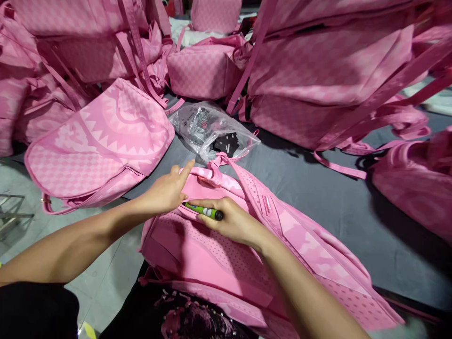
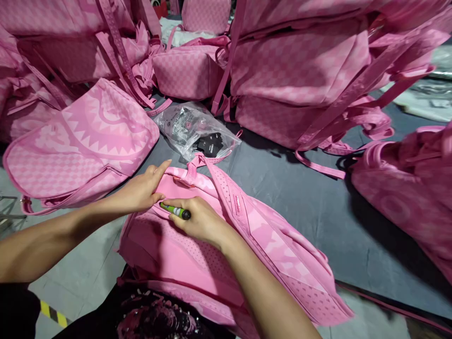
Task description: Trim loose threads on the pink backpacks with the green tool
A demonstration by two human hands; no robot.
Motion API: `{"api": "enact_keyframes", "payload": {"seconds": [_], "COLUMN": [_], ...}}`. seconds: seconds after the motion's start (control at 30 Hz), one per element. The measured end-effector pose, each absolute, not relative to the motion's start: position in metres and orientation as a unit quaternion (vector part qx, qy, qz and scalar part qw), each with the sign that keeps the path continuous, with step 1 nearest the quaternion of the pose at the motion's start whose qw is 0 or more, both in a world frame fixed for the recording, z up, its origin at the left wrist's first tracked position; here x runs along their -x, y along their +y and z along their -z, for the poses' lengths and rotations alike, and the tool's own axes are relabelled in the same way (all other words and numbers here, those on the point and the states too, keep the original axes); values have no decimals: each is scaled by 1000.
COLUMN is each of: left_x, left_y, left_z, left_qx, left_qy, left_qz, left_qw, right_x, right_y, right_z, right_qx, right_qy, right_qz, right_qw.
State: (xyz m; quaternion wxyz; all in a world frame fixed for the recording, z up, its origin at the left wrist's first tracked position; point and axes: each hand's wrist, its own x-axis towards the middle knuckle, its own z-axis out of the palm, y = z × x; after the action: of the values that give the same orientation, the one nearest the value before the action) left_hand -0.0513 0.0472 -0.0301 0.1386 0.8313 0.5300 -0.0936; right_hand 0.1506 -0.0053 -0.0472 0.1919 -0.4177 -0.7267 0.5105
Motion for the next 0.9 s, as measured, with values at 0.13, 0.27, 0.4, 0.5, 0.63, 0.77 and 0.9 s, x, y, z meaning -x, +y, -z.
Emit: {"api": "enact_keyframes", "payload": {"seconds": [0.13,0.27,0.4,0.5,0.63,0.77,0.9], "left_x": [50,50,51,53,52,49,47], "left_y": [47,47,47,46,45,45,44], "left_z": [31,32,34,35,34,29,25], "left_qx": [-830,-826,-829,-830,-826,-817,-810], "left_qy": [532,537,535,536,537,543,547], "left_qz": [94,94,89,85,75,84,93], "left_qw": [141,141,133,127,158,173,188], "right_x": [-150,-147,-143,-140,-164,-207,-216], "right_y": [-10,-9,-8,-9,-4,40,120], "right_z": [47,47,47,38,9,-9,20], "right_qx": [458,435,463,465,452,559,702], "right_qy": [-729,-729,-729,-736,-733,-685,-696], "right_qz": [-465,-487,-467,-453,-441,-214,-103], "right_qw": [203,205,189,191,253,415,108]}}
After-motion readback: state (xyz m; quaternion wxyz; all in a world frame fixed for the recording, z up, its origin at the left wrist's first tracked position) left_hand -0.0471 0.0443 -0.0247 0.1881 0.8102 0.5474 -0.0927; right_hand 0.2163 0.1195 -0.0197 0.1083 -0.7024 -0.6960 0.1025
